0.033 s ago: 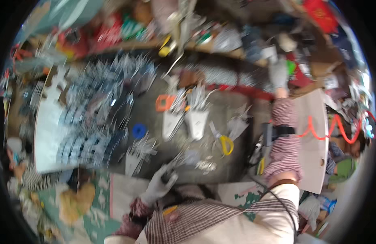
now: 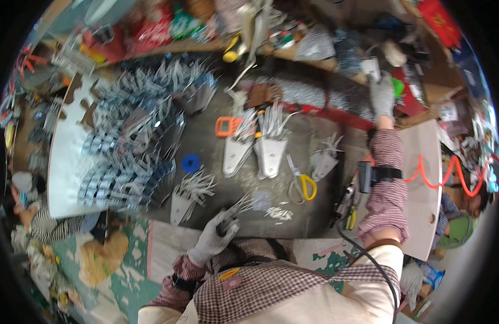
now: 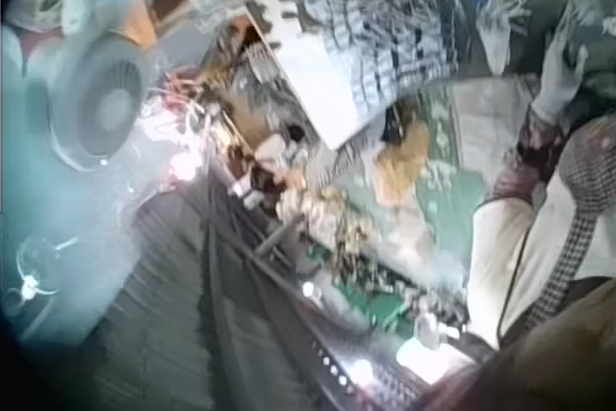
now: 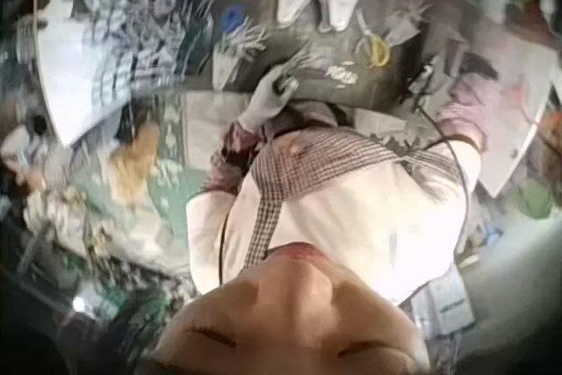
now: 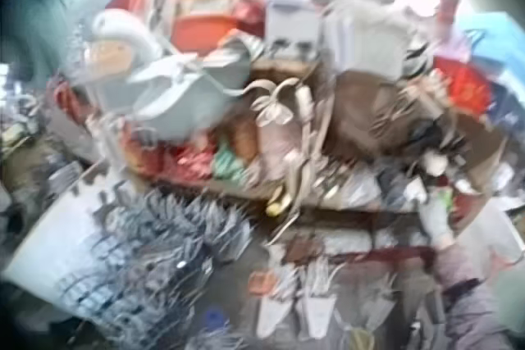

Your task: Assembling a wiring harness onto a triangular metal bracket by pulling wires through pre-drilled holes.

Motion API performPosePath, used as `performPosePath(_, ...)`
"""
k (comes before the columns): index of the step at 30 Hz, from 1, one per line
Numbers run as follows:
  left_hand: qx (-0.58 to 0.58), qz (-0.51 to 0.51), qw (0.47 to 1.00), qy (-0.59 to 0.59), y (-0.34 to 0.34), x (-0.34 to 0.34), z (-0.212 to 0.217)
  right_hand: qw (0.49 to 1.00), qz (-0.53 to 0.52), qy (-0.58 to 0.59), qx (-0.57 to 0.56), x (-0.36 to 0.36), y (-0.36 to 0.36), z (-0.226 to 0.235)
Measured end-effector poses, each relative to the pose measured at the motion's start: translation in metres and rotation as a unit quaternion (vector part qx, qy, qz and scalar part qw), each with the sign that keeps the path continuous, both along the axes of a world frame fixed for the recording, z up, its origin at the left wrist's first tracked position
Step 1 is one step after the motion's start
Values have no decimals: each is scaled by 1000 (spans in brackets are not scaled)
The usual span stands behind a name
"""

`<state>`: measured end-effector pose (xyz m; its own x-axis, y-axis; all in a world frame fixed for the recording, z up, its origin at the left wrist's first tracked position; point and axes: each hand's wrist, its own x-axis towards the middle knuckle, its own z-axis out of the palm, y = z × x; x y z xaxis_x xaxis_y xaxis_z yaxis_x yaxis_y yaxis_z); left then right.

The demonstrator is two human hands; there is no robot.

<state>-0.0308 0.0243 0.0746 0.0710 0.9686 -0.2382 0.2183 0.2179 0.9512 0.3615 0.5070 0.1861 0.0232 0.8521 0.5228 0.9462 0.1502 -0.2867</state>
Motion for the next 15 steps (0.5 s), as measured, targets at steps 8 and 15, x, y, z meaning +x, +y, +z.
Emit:
performPosePath(8,119,269,932,210,-21,-87,6,994,70,23,84,-20,-77,-10)
performPosePath(15,6,228,955,192,-31,-112,-48,905,131,227,-336,-96,-327,-72)
